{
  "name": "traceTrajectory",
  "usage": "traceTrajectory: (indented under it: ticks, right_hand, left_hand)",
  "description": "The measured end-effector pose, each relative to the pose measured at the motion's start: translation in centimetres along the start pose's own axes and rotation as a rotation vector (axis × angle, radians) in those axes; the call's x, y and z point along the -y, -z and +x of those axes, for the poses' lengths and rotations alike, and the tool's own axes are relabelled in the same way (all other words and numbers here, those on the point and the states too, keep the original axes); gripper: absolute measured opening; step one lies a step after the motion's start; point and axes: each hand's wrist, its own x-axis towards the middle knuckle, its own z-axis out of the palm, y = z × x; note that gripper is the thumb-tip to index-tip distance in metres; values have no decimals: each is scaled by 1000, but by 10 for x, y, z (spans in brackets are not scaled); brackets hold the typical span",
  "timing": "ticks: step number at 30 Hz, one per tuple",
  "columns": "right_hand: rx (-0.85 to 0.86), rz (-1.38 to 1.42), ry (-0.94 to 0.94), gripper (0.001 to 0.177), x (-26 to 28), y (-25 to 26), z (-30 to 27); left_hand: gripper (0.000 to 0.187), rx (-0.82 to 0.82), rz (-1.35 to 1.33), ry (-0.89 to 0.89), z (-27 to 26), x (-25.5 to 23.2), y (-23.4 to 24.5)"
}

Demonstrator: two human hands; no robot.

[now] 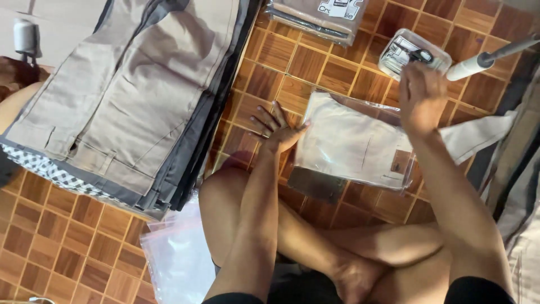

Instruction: The person puts a folded white garment into a plastic bag, adds a cardboard label and a small card, and then seals the bag while sitting on the floor.

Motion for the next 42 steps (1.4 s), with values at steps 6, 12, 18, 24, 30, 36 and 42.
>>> traceTrajectory:
  ticks: [6, 12, 18, 24, 30, 36, 42]
  right_hand:
    - [369, 180, 105, 37, 71, 50, -109]
    - [293, 60, -139, 16, 0, 15, -128]
    - [234, -76, -412, 2, -114, -54, -98]
    - [702, -299, -774, 34, -115, -85, -50]
    - [758, -349, -991, 34, -127, -98, -45]
    - [770, -77, -1351, 27, -144, -79, -40]
    - [342, -41, -928, 7, -135, -27, -60]
  left_hand:
    - [120, 104, 1, -22, -22, -6, 13]
    - [129, 81, 17, -13, -22, -8, 11]
    - [138, 85, 4, 12, 6, 2, -8]
    - [145, -31, 124, 20, 24, 6, -21]
    - [144, -26, 152, 8, 23, 10, -20]
    - [146, 60, 69, -14, 16, 7, -11]
    - [145, 17, 38, -8, 24, 11, -20]
